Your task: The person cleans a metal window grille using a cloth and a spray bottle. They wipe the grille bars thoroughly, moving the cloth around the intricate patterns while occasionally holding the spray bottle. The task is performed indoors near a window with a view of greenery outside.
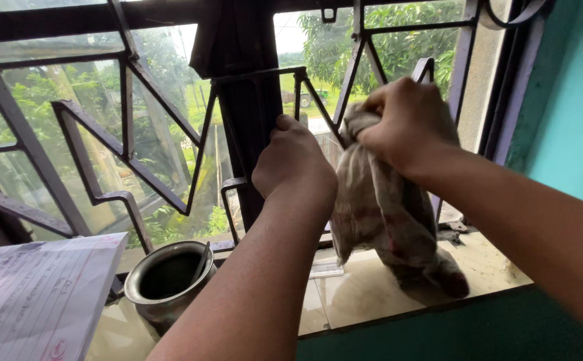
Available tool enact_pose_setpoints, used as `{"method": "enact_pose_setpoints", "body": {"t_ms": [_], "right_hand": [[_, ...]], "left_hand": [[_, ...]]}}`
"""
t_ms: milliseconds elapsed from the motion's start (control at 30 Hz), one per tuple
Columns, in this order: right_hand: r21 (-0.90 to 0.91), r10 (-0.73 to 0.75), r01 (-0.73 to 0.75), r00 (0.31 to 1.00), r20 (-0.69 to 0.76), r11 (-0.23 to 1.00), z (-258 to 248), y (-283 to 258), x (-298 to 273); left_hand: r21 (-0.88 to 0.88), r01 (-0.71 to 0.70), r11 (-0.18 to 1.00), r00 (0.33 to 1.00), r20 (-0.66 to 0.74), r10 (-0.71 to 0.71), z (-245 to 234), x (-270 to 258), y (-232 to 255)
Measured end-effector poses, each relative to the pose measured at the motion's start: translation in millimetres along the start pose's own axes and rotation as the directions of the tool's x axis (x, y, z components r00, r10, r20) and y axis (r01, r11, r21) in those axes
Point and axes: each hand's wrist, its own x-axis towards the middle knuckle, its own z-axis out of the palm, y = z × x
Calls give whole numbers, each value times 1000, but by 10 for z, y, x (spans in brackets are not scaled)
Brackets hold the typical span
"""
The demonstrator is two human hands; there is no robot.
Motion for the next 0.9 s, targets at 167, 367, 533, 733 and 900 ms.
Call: {"method": "enact_pose_setpoints", "body": {"t_ms": [167,367,533,733,900], "right_hand": [[-50,-187,181,918,-349,982,115,-23,-17],[-161,306,-278,933,191,947,98,-173,-284],[-190,360,-310,856,370,932,7,-195,120],[305,301,-279,953,-27,911,138,49,119],[187,-24,41,996,-91,981,354,159,-18]], "left_hand": [[-12,28,1000,999,31,-28,-15,7,45],[-2,-8,1000,998,61,8,-29,-13,-20],[20,-19,1000,999,36,19,-21,43,17],[17,-47,999,999,22,47,44,19,-3],[52,-38,998,996,86,33,-11,-31,-12]]}}
